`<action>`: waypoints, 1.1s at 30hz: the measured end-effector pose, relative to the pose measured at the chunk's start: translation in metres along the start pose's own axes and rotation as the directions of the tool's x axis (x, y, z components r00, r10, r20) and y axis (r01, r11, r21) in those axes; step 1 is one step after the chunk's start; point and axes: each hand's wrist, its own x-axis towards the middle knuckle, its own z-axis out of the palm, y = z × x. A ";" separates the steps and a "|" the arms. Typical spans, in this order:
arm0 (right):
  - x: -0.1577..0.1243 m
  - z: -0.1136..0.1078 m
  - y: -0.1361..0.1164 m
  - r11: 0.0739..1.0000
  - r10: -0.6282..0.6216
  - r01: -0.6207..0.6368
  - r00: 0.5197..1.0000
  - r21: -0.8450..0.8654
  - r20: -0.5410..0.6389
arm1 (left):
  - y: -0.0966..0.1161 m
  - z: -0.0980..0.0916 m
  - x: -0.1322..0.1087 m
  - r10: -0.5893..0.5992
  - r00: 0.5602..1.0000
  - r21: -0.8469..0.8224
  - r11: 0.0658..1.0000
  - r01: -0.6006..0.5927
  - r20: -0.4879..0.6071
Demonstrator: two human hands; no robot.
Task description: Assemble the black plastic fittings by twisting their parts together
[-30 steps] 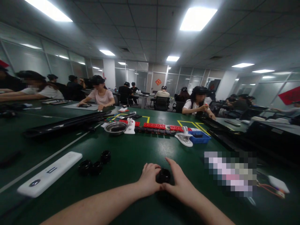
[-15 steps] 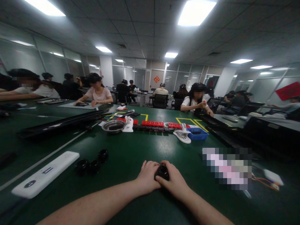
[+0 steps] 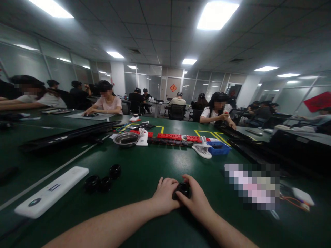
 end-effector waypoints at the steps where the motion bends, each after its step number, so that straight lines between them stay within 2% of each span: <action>1: 0.000 -0.001 0.000 1.000 -0.011 0.011 1.000 0.020 0.017 | 0.001 -0.001 0.000 -0.005 1.000 0.004 1.000 0.005 0.001; 4: -0.001 -0.004 -0.003 0.998 -0.065 0.066 0.996 -0.012 0.062 | 0.002 -0.001 0.000 -0.006 1.000 0.016 1.000 0.006 -0.004; 8: -0.001 -0.004 -0.006 0.987 -0.044 0.042 0.999 -0.158 -0.006 | 0.001 0.000 -0.001 0.008 1.000 0.014 1.000 -0.008 -0.009; 10: -0.001 -0.003 -0.006 0.989 -0.040 0.039 0.999 -0.145 -0.004 | 0.001 0.000 0.000 0.006 1.000 0.010 1.000 -0.006 0.003; 15: -0.005 -0.007 -0.005 0.990 -0.134 0.138 0.983 -0.024 0.125 | -0.001 0.002 0.001 0.002 1.000 0.016 1.000 -0.002 0.001; 21: -0.003 -0.005 -0.008 0.986 -0.047 0.052 0.998 -0.158 0.039 | -0.001 0.001 0.000 0.039 0.999 0.022 0.999 -0.040 0.011; 27: -0.005 -0.010 -0.010 0.992 -0.119 0.123 0.979 -0.016 0.168 | -0.001 0.001 0.001 0.020 1.000 0.027 0.999 -0.020 0.015; 31: -0.002 -0.012 -0.012 0.987 -0.046 0.060 0.995 -0.150 0.090 | -0.001 0.000 0.001 0.034 0.999 0.033 0.999 -0.035 0.031; 33: -0.001 -0.011 -0.010 0.987 -0.028 0.040 0.997 -0.157 0.074 | 0.000 0.000 0.000 0.031 0.999 0.030 0.999 -0.032 0.036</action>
